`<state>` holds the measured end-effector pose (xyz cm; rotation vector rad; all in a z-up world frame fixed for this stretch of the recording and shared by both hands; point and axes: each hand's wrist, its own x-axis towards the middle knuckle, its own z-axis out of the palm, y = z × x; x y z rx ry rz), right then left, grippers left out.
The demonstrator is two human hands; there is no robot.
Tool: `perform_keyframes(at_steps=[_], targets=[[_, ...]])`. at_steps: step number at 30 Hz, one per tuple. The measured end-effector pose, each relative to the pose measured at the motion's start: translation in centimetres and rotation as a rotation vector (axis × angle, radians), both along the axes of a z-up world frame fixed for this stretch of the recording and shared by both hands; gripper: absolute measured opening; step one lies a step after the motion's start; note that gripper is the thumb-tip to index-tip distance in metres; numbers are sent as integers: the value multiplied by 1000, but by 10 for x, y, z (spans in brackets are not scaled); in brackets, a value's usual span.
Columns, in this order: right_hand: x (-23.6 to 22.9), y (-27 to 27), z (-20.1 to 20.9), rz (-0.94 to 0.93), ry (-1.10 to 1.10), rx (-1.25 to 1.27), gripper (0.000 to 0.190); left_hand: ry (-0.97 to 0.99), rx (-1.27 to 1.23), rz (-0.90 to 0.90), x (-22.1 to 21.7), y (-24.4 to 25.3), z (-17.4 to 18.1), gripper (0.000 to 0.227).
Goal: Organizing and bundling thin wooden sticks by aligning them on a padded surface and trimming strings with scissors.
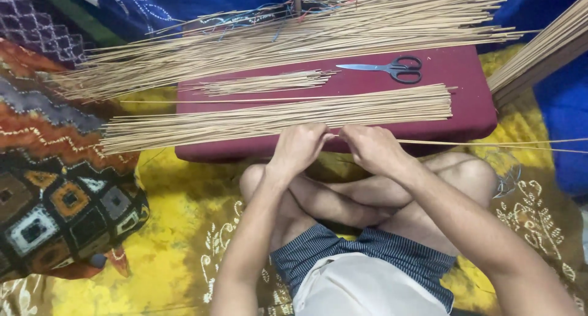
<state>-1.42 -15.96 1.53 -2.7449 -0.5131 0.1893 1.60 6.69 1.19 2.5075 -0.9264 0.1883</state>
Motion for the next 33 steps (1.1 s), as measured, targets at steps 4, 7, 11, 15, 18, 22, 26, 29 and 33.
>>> perform_keyframes(at_steps=[4,7,11,15,18,22,26,29,33], targets=[[1,-12,15,-46,34,-47,17,-78,16,-6,7,37,19,5],[0,-7,23,-50,100,5,17,-25,-31,14,12,48,14,8],[-4,21,35,2,117,77,18,84,-57,-31,9,35,16,9],[-2,27,28,17,169,141,18,197,-50,-72,4,30,25,10],[-9,25,47,4,249,193,17,169,106,-24,17,52,16,11],[-9,5,52,-45,396,307,18,97,163,40,32,76,5,5],[-3,-11,42,-68,448,374,20,-129,-38,209,28,71,-5,13],[2,-17,29,-92,466,448,20,-334,-409,340,14,44,-29,14],[17,-27,-15,-152,645,832,21,245,-1139,575,-12,-4,-89,18]])
